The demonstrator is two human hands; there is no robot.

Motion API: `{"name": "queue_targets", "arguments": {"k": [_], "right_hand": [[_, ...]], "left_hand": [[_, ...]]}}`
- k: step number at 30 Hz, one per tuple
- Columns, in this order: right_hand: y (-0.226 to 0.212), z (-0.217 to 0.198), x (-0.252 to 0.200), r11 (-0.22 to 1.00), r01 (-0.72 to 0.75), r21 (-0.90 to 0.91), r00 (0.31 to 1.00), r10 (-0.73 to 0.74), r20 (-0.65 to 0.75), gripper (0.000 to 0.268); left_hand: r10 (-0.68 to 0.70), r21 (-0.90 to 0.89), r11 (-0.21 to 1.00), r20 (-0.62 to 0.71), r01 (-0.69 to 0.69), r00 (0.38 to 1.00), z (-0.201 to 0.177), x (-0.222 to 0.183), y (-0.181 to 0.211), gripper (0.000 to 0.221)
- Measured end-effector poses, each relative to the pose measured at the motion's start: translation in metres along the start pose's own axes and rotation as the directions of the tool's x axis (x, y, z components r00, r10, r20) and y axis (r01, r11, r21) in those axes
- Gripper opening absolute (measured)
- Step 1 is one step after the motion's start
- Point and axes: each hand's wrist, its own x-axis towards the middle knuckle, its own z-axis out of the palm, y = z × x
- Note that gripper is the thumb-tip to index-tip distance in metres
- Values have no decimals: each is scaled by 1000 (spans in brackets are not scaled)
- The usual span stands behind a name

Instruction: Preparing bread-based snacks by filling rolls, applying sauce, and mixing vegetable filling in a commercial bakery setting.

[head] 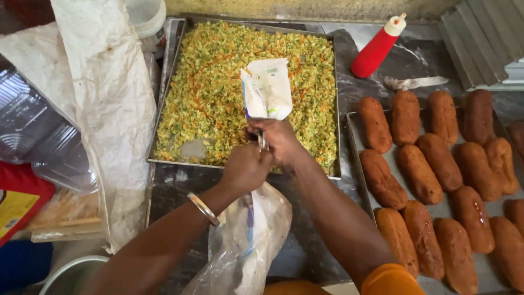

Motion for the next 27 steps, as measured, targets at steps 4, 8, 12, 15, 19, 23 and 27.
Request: {"name": "queue_targets", "arguments": {"k": [4, 8, 12, 15, 19, 23, 27], "right_hand": [[-12, 5, 7, 988, 102, -112, 995, -101, 15, 10], [-26, 16, -4, 990, 17, -141, 996, -29, -80, 13], [-29, 15, -5, 989, 115, -94, 993, -116, -2, 16], [-35, 21, -7, 962, 34, -270, 980, -85, -181, 15], [-43, 19, -4, 966, 92, -242, 982, -129, -140, 16], [-53, 21, -9, 969, 62, -238, 977, -108, -184, 17], [-63, 17, -14, 956, 66, -286, 972, -126, -197, 21]], "left_hand": [[62, 83, 995, 18, -63, 998, -6, 3, 7, 35], [47, 67, 997, 2, -47, 999, -9, 2, 16, 34], [46, 3, 999, -79, -46, 996, -4, -5, 17, 31], [90, -1, 996, -94, -91, 992, -2, -5, 15, 30], [137, 34, 990, -93, -135, 986, 5, -10, 13, 31], [134, -15, 991, -88, -136, 987, 7, -15, 17, 32], [15, -54, 998, -18, -16, 1000, 5, -7, 27, 32]]}}
